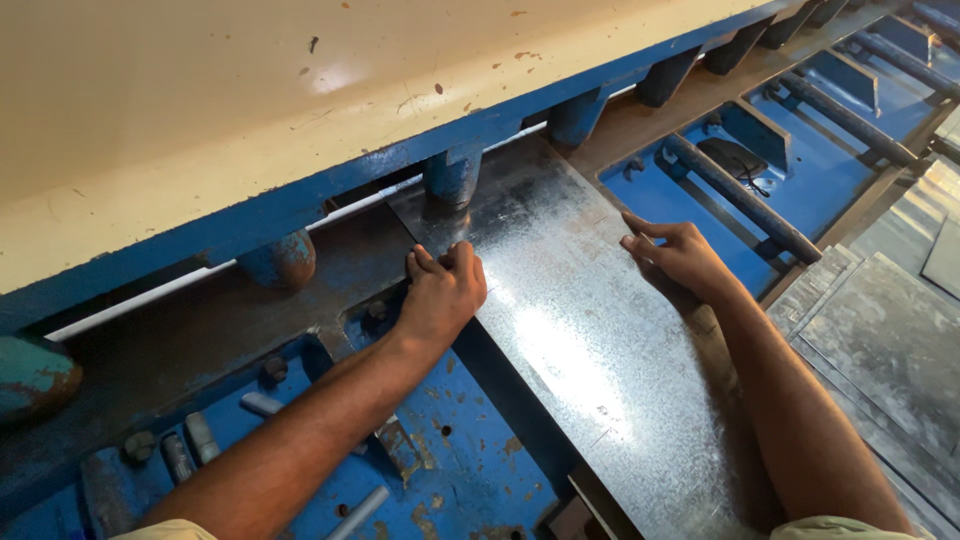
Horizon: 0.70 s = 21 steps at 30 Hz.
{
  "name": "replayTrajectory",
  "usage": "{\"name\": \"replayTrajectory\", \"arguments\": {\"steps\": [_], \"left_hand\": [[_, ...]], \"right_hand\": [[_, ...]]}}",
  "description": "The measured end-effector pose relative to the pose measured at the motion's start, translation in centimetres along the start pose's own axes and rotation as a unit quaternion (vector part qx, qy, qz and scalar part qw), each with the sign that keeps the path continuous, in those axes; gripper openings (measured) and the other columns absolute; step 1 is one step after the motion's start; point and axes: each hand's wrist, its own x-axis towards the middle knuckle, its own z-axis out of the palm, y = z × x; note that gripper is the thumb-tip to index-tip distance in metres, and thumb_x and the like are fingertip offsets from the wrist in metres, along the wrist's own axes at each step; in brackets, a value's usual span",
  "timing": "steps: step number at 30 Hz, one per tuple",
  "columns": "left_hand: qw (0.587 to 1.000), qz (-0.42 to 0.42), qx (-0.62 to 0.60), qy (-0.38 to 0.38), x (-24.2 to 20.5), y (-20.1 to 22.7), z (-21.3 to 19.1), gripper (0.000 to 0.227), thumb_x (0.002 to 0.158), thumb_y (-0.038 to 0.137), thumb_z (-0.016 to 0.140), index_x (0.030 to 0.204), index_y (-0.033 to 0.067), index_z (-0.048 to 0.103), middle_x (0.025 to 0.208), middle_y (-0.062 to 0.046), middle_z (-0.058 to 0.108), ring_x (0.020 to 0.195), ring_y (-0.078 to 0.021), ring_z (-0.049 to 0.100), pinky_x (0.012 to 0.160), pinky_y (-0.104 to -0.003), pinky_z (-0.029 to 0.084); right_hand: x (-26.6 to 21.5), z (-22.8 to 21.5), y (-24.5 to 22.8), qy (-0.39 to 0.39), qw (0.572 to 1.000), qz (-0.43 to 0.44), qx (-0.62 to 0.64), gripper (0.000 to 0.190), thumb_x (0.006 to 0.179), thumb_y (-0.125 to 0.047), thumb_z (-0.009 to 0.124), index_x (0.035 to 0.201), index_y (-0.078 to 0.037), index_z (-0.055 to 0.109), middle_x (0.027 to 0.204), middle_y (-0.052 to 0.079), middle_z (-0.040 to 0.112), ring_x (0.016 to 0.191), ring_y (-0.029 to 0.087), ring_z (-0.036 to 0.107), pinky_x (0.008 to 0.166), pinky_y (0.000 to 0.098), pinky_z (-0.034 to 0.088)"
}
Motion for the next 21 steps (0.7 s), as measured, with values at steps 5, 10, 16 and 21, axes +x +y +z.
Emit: {"name": "replayTrajectory", "arguments": {"steps": [5,10,16,21], "left_hand": [[1.000,-0.003,-0.003,-0.003,0.1,0.0,0.0,0.009,0.084,0.004,0.071,0.082,-0.0018,0.064,0.089,-0.010,0.056,0.084,-0.0416,0.076,0.076,-0.049,0.065],[1.000,-0.011,-0.009,0.008,-0.1,0.1,0.2,0.007,0.083,0.002,0.070,0.082,-0.0029,0.065,0.088,-0.011,0.055,0.083,-0.0423,0.076,0.075,-0.050,0.064],[0.998,-0.035,-0.039,0.031,-0.1,0.6,0.7,0.008,0.083,0.001,0.070,0.084,-0.0058,0.066,0.088,-0.014,0.055,0.078,-0.0437,0.074,0.071,-0.055,0.064],[0.999,-0.031,-0.018,0.037,-0.2,0.6,0.8,0.011,0.080,0.001,0.070,0.087,-0.0073,0.067,0.088,-0.013,0.055,0.081,-0.0459,0.075,0.072,-0.055,0.064]], "right_hand": [[0.0,0.1,-0.1,0.010,1.000,0.003,-0.004,0.063,0.089,-0.054,0.066,0.146,-0.029,0.060,0.097,0.019,0.077,0.072,0.024,0.072,0.076,0.0420,0.059],[0.0,0.2,0.0,0.013,1.000,0.004,-0.004,0.062,0.089,-0.053,0.067,0.146,-0.029,0.060,0.098,0.020,0.078,0.075,0.026,0.072,0.079,0.0425,0.058],[0.8,0.4,1.7,0.037,0.998,-0.052,-0.030,0.059,0.091,-0.051,0.069,0.144,-0.025,0.064,0.097,0.020,0.079,0.082,0.024,0.073,0.081,0.0388,0.057],[1.0,0.5,1.6,0.030,0.998,-0.054,-0.018,0.060,0.091,-0.051,0.067,0.146,-0.028,0.062,0.095,0.020,0.078,0.081,0.024,0.072,0.080,0.0401,0.056]]}}
